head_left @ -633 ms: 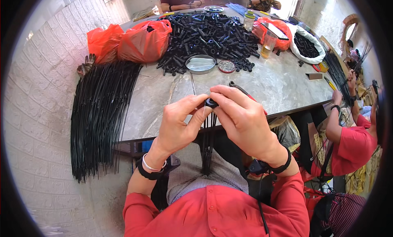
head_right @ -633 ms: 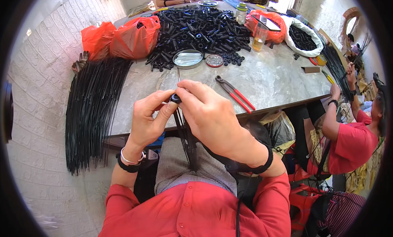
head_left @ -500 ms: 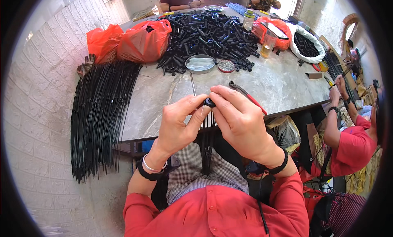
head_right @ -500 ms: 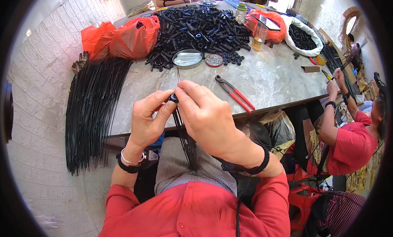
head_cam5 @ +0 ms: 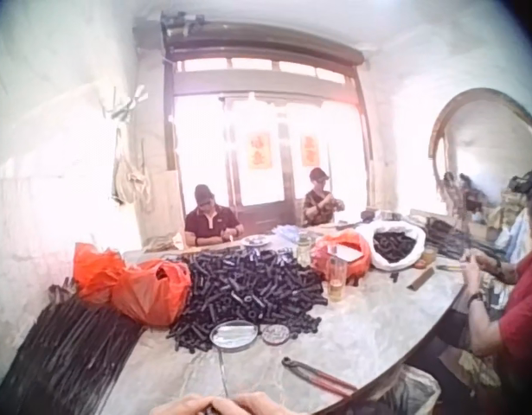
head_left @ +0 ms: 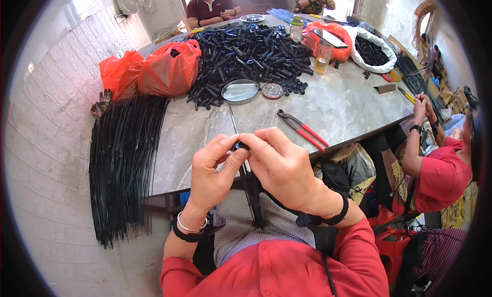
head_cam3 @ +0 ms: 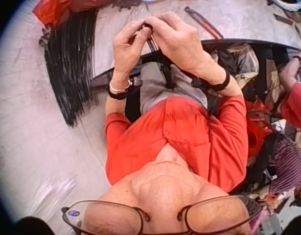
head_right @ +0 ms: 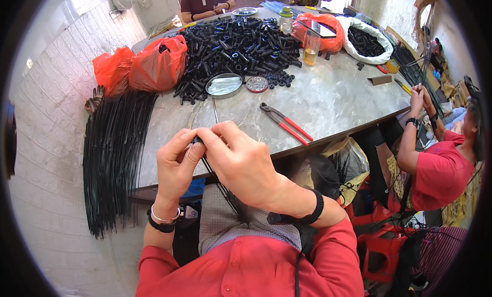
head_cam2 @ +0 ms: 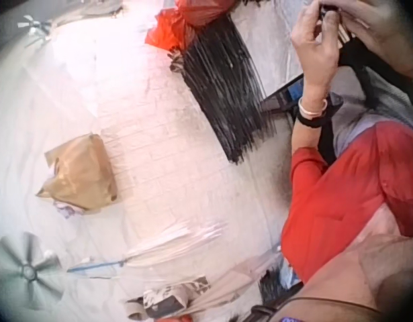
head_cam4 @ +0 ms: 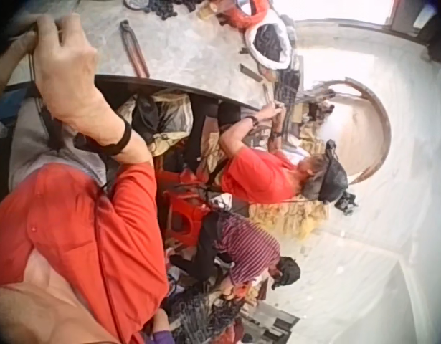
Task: The person assembles umbrella frames by inserting thin black rods into a plastic hub and securing them with pliers, then gathers a bundle of rods and aligns them on a metal guide.
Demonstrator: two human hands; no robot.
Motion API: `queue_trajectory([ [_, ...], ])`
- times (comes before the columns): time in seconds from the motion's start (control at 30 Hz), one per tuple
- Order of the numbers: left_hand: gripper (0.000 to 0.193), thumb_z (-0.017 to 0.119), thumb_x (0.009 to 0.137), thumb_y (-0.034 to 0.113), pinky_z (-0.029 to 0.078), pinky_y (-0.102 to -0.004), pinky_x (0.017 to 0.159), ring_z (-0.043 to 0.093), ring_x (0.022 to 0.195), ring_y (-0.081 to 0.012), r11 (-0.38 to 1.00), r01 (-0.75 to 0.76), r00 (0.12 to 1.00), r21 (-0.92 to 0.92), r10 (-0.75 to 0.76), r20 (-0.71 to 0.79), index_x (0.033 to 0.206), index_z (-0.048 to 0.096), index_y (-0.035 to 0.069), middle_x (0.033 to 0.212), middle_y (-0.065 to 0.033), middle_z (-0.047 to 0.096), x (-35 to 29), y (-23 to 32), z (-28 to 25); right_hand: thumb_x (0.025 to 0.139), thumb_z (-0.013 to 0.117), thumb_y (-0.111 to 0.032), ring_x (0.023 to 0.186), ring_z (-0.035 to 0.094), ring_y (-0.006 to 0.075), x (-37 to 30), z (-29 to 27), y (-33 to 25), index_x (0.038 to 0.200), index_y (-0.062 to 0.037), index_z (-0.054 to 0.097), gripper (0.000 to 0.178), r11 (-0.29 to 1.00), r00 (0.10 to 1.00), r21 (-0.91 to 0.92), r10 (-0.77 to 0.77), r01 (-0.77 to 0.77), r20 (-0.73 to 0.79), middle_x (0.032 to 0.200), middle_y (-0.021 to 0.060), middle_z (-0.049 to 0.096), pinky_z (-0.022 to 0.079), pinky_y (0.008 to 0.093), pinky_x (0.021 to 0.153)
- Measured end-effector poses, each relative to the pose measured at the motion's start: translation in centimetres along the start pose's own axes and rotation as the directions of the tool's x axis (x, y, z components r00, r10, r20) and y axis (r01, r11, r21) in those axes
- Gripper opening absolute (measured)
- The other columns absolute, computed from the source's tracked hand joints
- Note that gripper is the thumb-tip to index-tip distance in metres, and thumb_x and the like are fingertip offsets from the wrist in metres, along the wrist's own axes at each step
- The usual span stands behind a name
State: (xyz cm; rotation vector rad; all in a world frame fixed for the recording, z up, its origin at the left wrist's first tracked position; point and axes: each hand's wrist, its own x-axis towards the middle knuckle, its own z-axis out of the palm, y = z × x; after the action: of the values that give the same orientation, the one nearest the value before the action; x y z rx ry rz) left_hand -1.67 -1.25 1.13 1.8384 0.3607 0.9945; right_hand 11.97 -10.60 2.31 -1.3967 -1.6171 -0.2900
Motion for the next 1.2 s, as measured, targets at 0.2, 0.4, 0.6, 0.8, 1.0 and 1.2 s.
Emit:
queue_trajectory([
  [0.2,0.022,0.062,0.093,0.009,0.044,-0.0180,0.064,0.056,0.078,-0.0054,0.997,0.035,0.995,-0.074,-0.029,0.093,0.111,0.064,-0.004,0.098,-0.0039,0.060,0.2,-0.2,-1.2,0.078,0.072,-0.002,0.072,0.067,0.0178,-1.1,0.4,-0.3,0.100,-0.0003,0.058,0.026,0.867,0.950,0.389,0.297,-0.311,0.097,0.089,0.0102,0.063,0.056,0.0284,0.061],
  [0.4,0.024,0.060,0.095,0.014,0.043,-0.0191,0.070,0.054,0.084,-0.0067,0.989,0.000,0.988,-0.147,0.023,0.155,0.109,0.063,-0.004,0.100,-0.0048,0.058,0.1,-0.9,-1.7,0.079,0.071,0.000,0.071,0.067,0.0156,-1.4,0.7,0.1,0.094,0.0012,0.059,0.019,0.845,0.960,0.457,0.268,-0.277,0.085,0.085,0.0091,0.063,0.056,0.0261,0.062],
  [0.6,0.028,0.060,0.095,0.019,0.044,-0.0226,0.075,0.054,0.088,-0.0107,0.968,-0.016,0.981,-0.250,0.064,0.185,0.109,0.061,-0.005,0.101,-0.0077,0.058,0.2,-1.3,-1.6,0.078,0.070,0.002,0.070,0.067,0.0158,-1.6,0.7,0.2,0.087,0.0004,0.062,0.012,0.799,0.958,0.534,0.275,-0.277,0.085,0.082,0.0089,0.064,0.055,0.0257,0.063],
  [0.8,0.042,0.064,0.092,0.034,0.042,-0.0290,0.083,0.055,0.092,-0.0179,0.953,0.081,0.984,-0.291,-0.030,0.178,0.104,0.063,-0.006,0.098,-0.0119,0.058,0.2,-1.3,-1.4,0.077,0.071,0.002,0.073,0.067,0.0176,-1.8,0.6,0.8,0.083,0.0009,0.062,0.011,0.686,0.950,0.665,0.284,-0.294,0.128,0.084,0.0096,0.064,0.054,0.0268,0.062],
  [1.0,0.035,0.060,0.095,0.027,0.043,-0.0255,0.082,0.054,0.095,-0.0141,0.956,0.103,0.958,-0.274,-0.022,0.285,0.109,0.061,-0.005,0.104,-0.0095,0.057,1.0,-1.2,-1.4,0.075,0.073,0.001,0.072,0.066,0.0189,-1.9,0.2,0.9,0.083,0.0006,0.063,0.013,0.771,0.967,0.588,0.240,-0.243,0.085,0.084,0.0089,0.064,0.053,0.0275,0.062],
  [1.2,0.035,0.059,0.095,0.028,0.041,-0.0250,0.082,0.052,0.094,-0.0132,0.940,0.105,0.954,-0.325,-0.002,0.301,0.107,0.061,-0.004,0.103,-0.0080,0.056,0.9,-1.7,-1.2,0.075,0.073,0.000,0.071,0.065,0.0198,-1.9,0.4,0.9,0.080,0.0001,0.062,0.012,0.767,0.959,0.584,0.270,-0.268,0.085,0.083,0.0092,0.063,0.052,0.0288,0.060],
])
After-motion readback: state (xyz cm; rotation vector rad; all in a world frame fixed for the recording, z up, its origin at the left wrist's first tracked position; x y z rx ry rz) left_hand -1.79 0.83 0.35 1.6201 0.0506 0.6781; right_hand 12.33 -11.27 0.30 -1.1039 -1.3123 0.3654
